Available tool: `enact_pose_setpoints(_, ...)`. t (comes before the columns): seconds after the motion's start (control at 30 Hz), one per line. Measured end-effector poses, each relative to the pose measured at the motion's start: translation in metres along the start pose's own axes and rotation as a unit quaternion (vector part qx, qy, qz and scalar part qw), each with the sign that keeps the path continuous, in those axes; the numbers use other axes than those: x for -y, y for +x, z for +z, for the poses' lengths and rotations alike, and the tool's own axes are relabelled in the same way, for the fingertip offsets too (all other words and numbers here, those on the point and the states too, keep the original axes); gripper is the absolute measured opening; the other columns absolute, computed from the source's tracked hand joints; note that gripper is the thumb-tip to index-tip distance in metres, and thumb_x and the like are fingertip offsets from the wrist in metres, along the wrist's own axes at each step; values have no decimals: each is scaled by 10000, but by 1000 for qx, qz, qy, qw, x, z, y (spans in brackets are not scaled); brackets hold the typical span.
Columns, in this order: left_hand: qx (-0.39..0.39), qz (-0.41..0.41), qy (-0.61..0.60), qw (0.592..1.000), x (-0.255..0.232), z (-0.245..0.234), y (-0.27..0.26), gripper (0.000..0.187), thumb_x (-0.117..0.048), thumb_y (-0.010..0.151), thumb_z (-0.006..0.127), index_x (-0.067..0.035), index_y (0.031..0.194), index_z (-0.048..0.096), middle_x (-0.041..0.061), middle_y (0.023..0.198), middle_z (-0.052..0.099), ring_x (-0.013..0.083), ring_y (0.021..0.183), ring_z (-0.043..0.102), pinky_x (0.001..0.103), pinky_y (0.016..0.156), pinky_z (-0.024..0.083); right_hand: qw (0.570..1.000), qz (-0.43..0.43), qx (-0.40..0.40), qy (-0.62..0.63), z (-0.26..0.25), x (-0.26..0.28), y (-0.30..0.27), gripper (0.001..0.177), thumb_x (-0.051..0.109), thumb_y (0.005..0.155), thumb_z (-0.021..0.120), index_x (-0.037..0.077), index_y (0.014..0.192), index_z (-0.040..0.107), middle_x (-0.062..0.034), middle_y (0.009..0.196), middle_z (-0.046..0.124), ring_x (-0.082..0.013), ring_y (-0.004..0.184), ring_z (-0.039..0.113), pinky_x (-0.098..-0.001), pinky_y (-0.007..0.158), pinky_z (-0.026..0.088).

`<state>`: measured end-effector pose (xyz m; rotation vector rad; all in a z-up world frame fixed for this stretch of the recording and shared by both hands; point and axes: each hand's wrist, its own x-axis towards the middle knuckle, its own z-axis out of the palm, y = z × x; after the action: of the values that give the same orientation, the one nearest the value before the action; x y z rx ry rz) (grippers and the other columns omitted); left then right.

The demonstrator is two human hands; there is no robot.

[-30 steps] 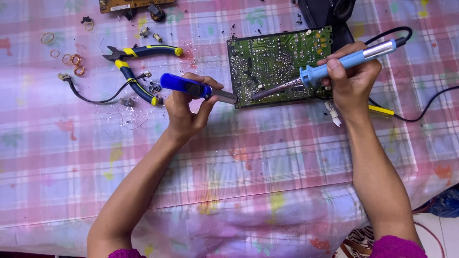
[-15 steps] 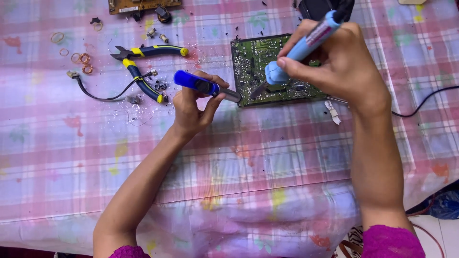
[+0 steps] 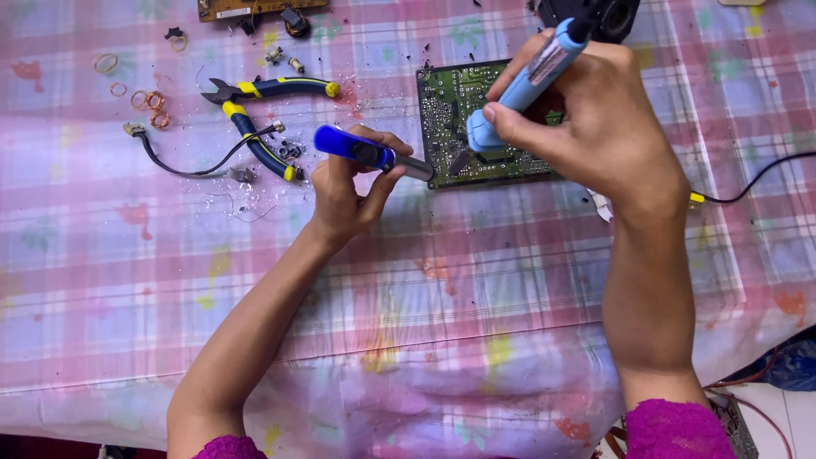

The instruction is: Desoldering components from a circuit board using a soldering iron and a desoldering pump.

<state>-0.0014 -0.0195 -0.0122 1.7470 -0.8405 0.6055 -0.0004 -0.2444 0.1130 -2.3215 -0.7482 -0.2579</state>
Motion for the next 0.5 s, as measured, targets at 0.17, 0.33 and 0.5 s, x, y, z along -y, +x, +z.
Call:
enact_pose_setpoints(0.17, 2, 9, -3, 1000, 0, 0, -2, 269, -61, 895, 576, 40, 1046, 377, 171, 945, 595, 244, 775, 617, 260, 573, 509, 1000, -12, 9, 4, 2, 4, 3, 53, 43, 885, 649, 4, 891, 613, -69, 845, 607, -161, 745, 583, -267, 642, 466)
enact_pose_setpoints(0.33, 9, 25, -11, 1000, -1, -1, -1, 251, -60, 894, 567, 65, 1020, 388, 198, 940, 579, 283, 795, 624, 290, 598, 540, 999, 35, 38, 11, 1, 8, 5, 35, 77, 872, 644, 58, 869, 614, -19, 731, 580, -100, 614, 492, -235, 511, 378)
enact_pose_setpoints(0.5, 8, 37, -25, 999, 1, -1, -2, 271, -45, 899, 560, 44, 1051, 354, 216, 947, 572, 315, 846, 640, 312, 631, 555, 1000, 21, 21, -5, -1, 6, 4, 19, 55, 861, 628, 40, 852, 621, -32, 774, 593, -112, 652, 536, -231, 554, 430)
